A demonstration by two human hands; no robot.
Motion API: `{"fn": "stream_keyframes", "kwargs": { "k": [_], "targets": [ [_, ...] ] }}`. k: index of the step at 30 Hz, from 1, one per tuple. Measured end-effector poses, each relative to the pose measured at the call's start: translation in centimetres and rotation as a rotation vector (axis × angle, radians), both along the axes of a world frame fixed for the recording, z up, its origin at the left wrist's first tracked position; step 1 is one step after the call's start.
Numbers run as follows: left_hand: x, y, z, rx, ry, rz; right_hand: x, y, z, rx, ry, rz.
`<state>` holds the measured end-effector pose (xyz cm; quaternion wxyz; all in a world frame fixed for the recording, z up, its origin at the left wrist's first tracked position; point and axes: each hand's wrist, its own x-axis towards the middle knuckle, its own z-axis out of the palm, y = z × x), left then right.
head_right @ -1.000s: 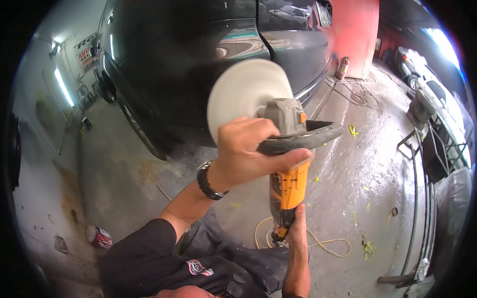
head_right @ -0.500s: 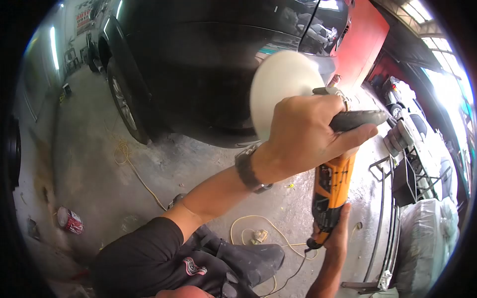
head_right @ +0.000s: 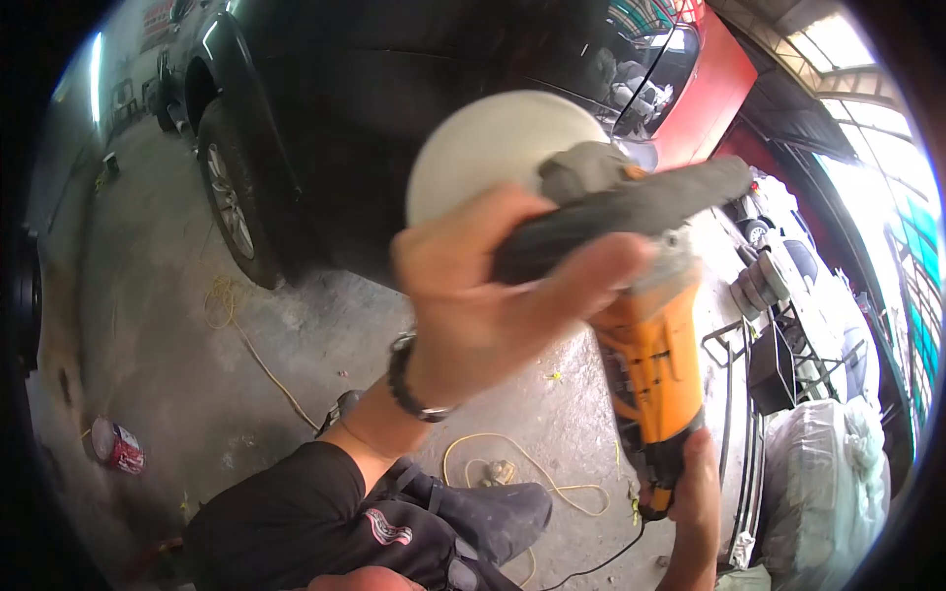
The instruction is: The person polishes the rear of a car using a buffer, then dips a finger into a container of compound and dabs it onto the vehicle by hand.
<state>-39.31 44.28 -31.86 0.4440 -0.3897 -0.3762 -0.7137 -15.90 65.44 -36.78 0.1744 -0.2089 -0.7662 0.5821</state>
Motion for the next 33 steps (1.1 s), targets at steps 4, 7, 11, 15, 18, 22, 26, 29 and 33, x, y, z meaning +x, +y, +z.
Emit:
{"fn": "stream_keyframes", "kwargs": {
  "k": [4, 7, 11, 15, 18, 22, 26, 29, 33],
  "targets": [
    [-0.7, -6.5, -3.9, 0.062, -0.128, 0.141, -1.6, -7.0, 1.9, 0.138, -0.152, 0.177],
    [-1.6, -9.5, -5.2, 0.295, -0.363, 0.144, -4.1, -9.9, 2.5, 0.116, -0.203, 0.372],
    [-4.0, -14.0, -5.9, 0.194, -0.347, 0.205, -7.6, -11.5, 1.4, 0.2, -0.252, 0.492],
    [-3.6, -14.1, -4.0, 0.18, -0.344, 0.273, -9.1, -11.5, 0.8, 0.151, -0.238, 0.515],
    [-2.9, -13.4, -3.7, 0.123, -0.331, 0.281, -8.3, -10.5, 0.7, 0.127, -0.28, 0.498],
    [-1.3, -10.8, -2.2, 0.025, -0.27, 0.293, -5.9, -8.1, 1.2, 0.09, -0.267, 0.458],
    [-0.1, -7.6, -0.1, -0.054, -0.168, 0.294, -4.3, -4.5, 0.8, 0.105, -0.184, 0.433],
    [2.4, -4.5, 2.2, -0.103, -0.102, 0.21, -3.6, -2.7, 0.8, 0.05, -0.103, 0.418],
    [2.1, -1.4, 3.1, -0.173, -0.001, 0.135, -3.3, 1.2, -0.7, -0.037, -0.047, 0.392]
  ]
}}
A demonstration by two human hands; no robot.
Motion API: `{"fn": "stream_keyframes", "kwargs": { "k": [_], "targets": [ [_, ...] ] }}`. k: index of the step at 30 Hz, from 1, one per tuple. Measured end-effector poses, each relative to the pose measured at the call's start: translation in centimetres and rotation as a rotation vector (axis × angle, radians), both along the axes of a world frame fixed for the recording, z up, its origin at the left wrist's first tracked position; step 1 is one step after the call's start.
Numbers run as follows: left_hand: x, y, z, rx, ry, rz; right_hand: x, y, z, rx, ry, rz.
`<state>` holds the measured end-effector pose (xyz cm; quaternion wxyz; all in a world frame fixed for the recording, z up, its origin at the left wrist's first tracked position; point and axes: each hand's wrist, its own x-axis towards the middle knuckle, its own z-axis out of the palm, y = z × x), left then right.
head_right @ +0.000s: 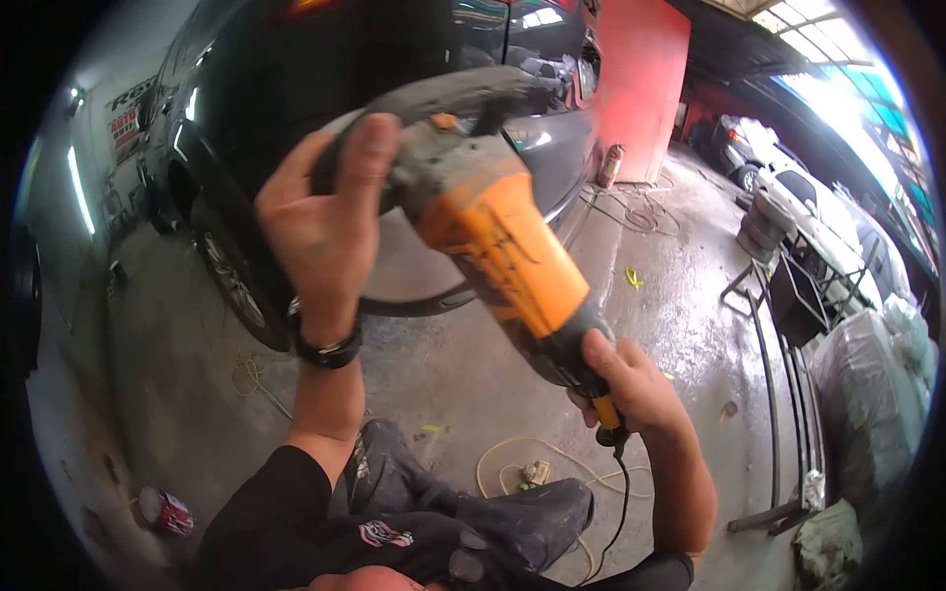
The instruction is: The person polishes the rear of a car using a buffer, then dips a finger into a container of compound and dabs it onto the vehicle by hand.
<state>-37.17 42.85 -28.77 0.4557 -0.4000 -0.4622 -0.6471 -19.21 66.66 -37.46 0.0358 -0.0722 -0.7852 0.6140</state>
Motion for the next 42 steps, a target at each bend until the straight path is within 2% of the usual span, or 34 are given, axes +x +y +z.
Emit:
{"fn": "stream_keyframes", "kwargs": {
  "k": [1, 2, 3, 5, 12, 15, 17, 22, 27, 28, 31, 38, 42],
  "targets": [
    [-0.3, 0.7, 0.1, -0.03, 0.015, 0.015, 0.0, 0.5, -0.2, -0.04, 0.03, -0.011],
    [0.2, 1.1, 0.5, -0.086, 0.045, 0.141, 0.0, 1.2, -0.6, -0.077, 0.078, -0.006],
    [-0.7, 2.6, 0.6, -0.005, 0.106, 0.14, 0.1, 1.9, -0.9, -0.103, 0.086, -0.02],
    [0.1, 3.5, 0.8, -0.13, 0.017, 0.101, 0.1, 3.2, -1.6, -0.159, 0.111, -0.048],
    [-1.6, 7.8, 1.3, -0.143, 0.106, 0.067, -1.8, 5.4, -5.2, -0.239, 0.098, -0.135],
    [-2.8, 8.3, 1.5, -0.215, 0.167, 0.183, -4.6, 6.0, -7.8, -0.294, 0.141, -0.146],
    [-3.5, 9.3, 1.8, -0.176, 0.235, 0.198, -6.2, 6.0, -8.7, -0.314, 0.198, -0.126],
    [-4.4, 10.9, 3.9, -0.152, 0.332, 0.243, -9.1, 5.9, -7.9, -0.403, 0.312, -0.009],
    [-5.7, 12.1, 8.9, -0.255, 0.335, 0.293, -12.3, 5.9, -3.7, -0.371, 0.372, -0.054],
    [-5.7, 12.6, 9.5, -0.195, 0.368, 0.299, -12.4, 5.4, -2.9, -0.393, 0.373, -0.052],
    [-4.7, 12.6, 8.8, -0.197, 0.334, 0.269, -12.0, 5.5, -3.7, -0.433, 0.361, -0.037],
    [-3.6, 12.1, 2.9, -0.262, 0.233, 0.191, -8.2, 7.0, -8.4, -0.398, 0.281, -0.072],
    [-4.4, 12.6, 3.3, -0.245, 0.269, 0.215, -8.9, 7.7, -8.1, -0.362, 0.318, -0.065]
  ]
}}
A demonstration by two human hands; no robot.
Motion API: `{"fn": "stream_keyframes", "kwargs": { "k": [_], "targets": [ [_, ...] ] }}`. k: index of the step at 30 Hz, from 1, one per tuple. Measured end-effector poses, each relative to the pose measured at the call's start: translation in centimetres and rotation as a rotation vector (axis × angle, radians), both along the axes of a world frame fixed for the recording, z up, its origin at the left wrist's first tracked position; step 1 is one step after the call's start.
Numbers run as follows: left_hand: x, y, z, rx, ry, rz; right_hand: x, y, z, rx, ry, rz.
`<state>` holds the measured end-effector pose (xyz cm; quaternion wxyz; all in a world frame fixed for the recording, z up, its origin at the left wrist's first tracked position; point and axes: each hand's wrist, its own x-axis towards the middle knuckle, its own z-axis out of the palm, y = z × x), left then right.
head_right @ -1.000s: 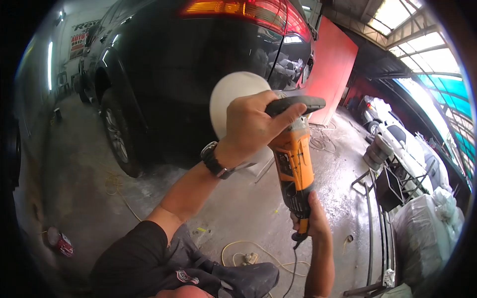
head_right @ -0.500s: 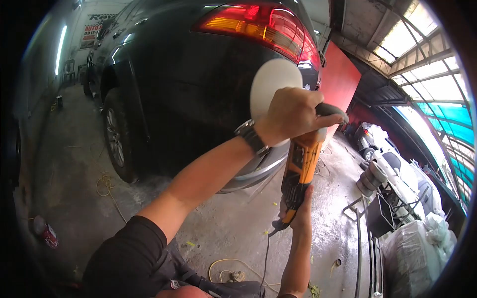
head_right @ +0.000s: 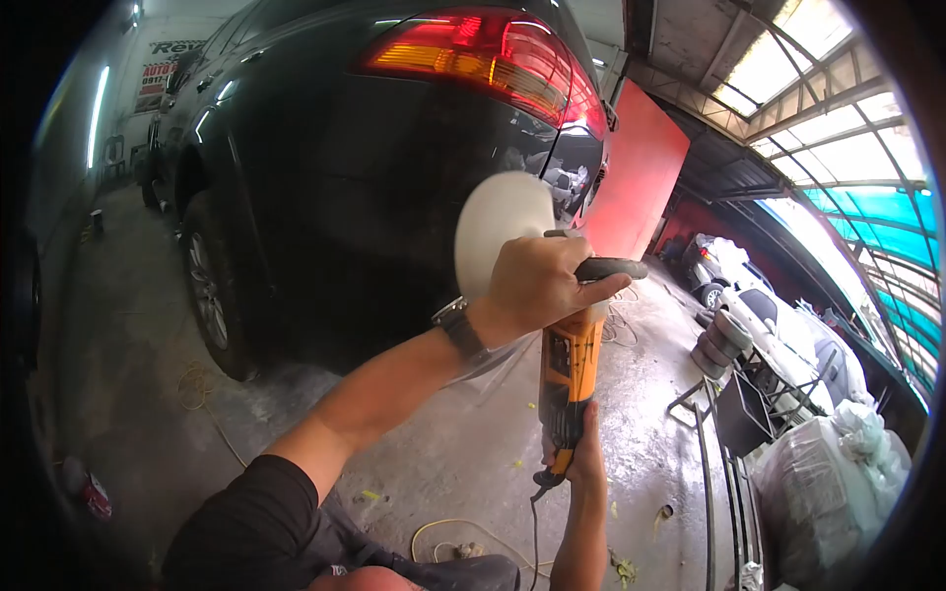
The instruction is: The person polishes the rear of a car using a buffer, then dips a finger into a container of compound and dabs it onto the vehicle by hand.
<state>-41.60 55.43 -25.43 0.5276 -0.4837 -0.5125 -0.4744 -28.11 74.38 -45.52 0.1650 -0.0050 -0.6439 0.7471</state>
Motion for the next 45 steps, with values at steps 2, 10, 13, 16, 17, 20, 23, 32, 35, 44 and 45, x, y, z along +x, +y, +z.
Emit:
{"fn": "stream_keyframes", "kwargs": {
  "k": [2, 10, 13, 16, 17, 20, 23, 32, 35, 44, 45],
  "targets": [
    [-0.7, 0.2, 1.2, 0.026, 0.049, 0.013, -1.1, 0.3, 0.7, 0.016, 0.045, 0.012],
    [-2.0, -1.0, 8.0, 0.055, 0.154, 0.042, -4.7, -2.4, 7.7, 0.043, 0.142, -0.047],
    [-2.1, -2.9, 7.0, 0.209, 0.245, 0.007, -4.3, -2.2, 7.1, 0.078, 0.126, -0.098],
    [-2.6, -6.8, 3.5, 0.28, 0.296, -0.06, -3.6, -2.8, 4.8, 0.215, 0.125, -0.164],
    [-3.0, -8.7, 1.9, 0.264, 0.278, -0.085, -2.9, -4.7, 5.2, 0.285, 0.129, -0.239],
    [-3.5, -13.4, -2.9, 0.301, 0.132, -0.087, -1.8, -8.3, 6.6, 0.552, 0.105, -0.243],
    [-7.5, -16.5, -5.4, 0.606, 0.163, 0.119, -1.5, -12.7, 8.6, 0.595, 0.064, -0.203],
    [-12.2, -23.4, -5.3, 0.801, -0.142, -0.443, -3.1, -21.0, 14.0, 0.876, -0.121, -0.101],
    [-10.9, -23.6, -3.8, 0.746, -0.159, -0.411, -3.8, -20.0, 12.5, 0.827, 0.044, -0.124],
    [-3.0, -15.5, 2.6, 0.347, 0.072, -0.19, -0.7, -12.5, 10.2, 0.462, 0.012, -0.129],
    [-2.7, -14.5, 3.3, 0.289, 0.091, -0.263, -0.7, -11.4, 9.7, 0.445, 0.032, -0.128]
  ]
}}
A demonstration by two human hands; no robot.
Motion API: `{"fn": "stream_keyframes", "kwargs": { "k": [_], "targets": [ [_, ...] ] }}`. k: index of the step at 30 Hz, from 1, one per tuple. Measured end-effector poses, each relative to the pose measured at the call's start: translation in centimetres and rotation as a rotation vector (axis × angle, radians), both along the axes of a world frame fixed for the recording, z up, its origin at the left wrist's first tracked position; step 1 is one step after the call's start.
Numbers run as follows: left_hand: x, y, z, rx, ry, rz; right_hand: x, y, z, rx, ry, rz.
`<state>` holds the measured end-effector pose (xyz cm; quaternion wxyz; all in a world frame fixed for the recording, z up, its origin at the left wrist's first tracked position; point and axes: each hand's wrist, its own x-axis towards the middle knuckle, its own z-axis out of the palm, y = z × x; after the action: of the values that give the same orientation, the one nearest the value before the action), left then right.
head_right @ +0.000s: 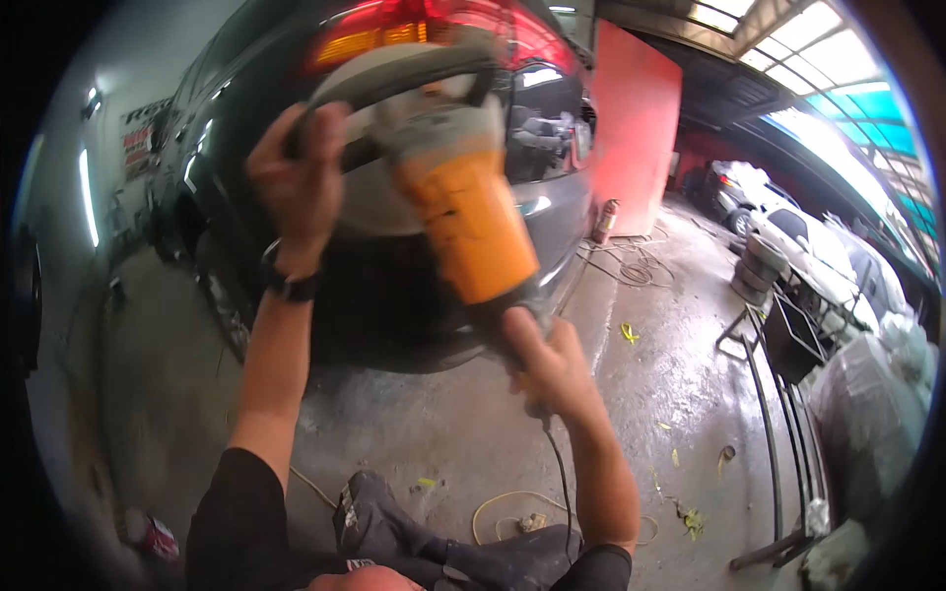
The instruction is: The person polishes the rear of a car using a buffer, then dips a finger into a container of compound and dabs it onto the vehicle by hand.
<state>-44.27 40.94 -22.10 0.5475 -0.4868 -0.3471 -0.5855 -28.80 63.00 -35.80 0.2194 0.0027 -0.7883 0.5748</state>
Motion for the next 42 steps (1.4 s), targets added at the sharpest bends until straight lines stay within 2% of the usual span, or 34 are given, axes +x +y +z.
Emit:
{"fn": "stream_keyframes", "kwargs": {
  "k": [2, 4, 6, 9, 11, 13, 15, 17, 20, 21, 24, 27, 32, 36, 39, 42],
  "targets": [
    [-1.2, 2.7, 1.2, -0.039, 0.092, 0.069, 0.0, 1.5, -1.7, -0.144, 0.011, -0.129],
    [-0.8, 3.9, 0.7, -0.15, -0.031, 0.003, 0.4, 2.4, -2.1, -0.166, 0.071, -0.093],
    [0.3, 2.8, -0.6, -0.051, 0.003, -0.001, 1.1, 2.1, -1.9, -0.124, 0.096, -0.078],
    [-1.4, 0.8, -4.5, 0.139, -0.106, -0.008, 1.8, 1.2, -1.7, 0.033, 0.065, -0.105],
    [-0.7, -1.4, -6.2, 0.262, -0.174, -0.136, 1.6, -0.8, -1.3, 0.112, 0.012, -0.09],
    [-2.4, -4.0, -8.4, 0.338, -0.213, 0.026, 1.3, -4.5, -0.9, 0.205, 0.029, -0.087],
    [-4.8, -6.0, -10.3, 0.503, -0.316, -0.019, 0.7, -7.3, -0.2, 0.18, -0.047, -0.017],
    [-7.9, -8.7, -13.2, 0.572, -0.411, 0.015, -0.3, -9.5, -0.2, 0.186, -0.143, 0.045],
    [-8.4, -12.4, -15.5, 0.519, -0.492, -0.078, -2.2, -11.9, -0.9, 0.314, -0.205, 0.109],
    [-8.9, -13.4, -16.0, 0.594, -0.499, -0.156, -2.9, -12.9, -1.3, 0.358, -0.244, 0.109],
    [-10.0, -16.8, -18.0, 0.622, -0.604, -0.076, -5.6, -15.6, -3.3, 0.449, -0.23, 0.14],
    [-11.4, -19.7, -20.6, 0.516, -0.631, -0.113, -7.2, -18.0, -3.8, 0.502, -0.247, 0.201],
    [-12.2, -20.3, -23.3, 0.568, -0.699, -0.116, -7.6, -18.6, -5.6, 0.514, -0.287, 0.211],
    [-10.9, -19.0, -22.6, 0.557, -0.742, -0.12, -5.3, -18.0, -6.1, 0.435, -0.321, 0.194],
    [-8.8, -17.2, -21.0, 0.404, -0.677, -0.116, -2.7, -16.5, -7.2, 0.339, -0.341, 0.161],
    [-7.6, -15.7, -20.7, 0.215, -0.56, -0.233, 0.4, -15.2, -8.4, 0.204, -0.256, 0.144]
  ]
}}
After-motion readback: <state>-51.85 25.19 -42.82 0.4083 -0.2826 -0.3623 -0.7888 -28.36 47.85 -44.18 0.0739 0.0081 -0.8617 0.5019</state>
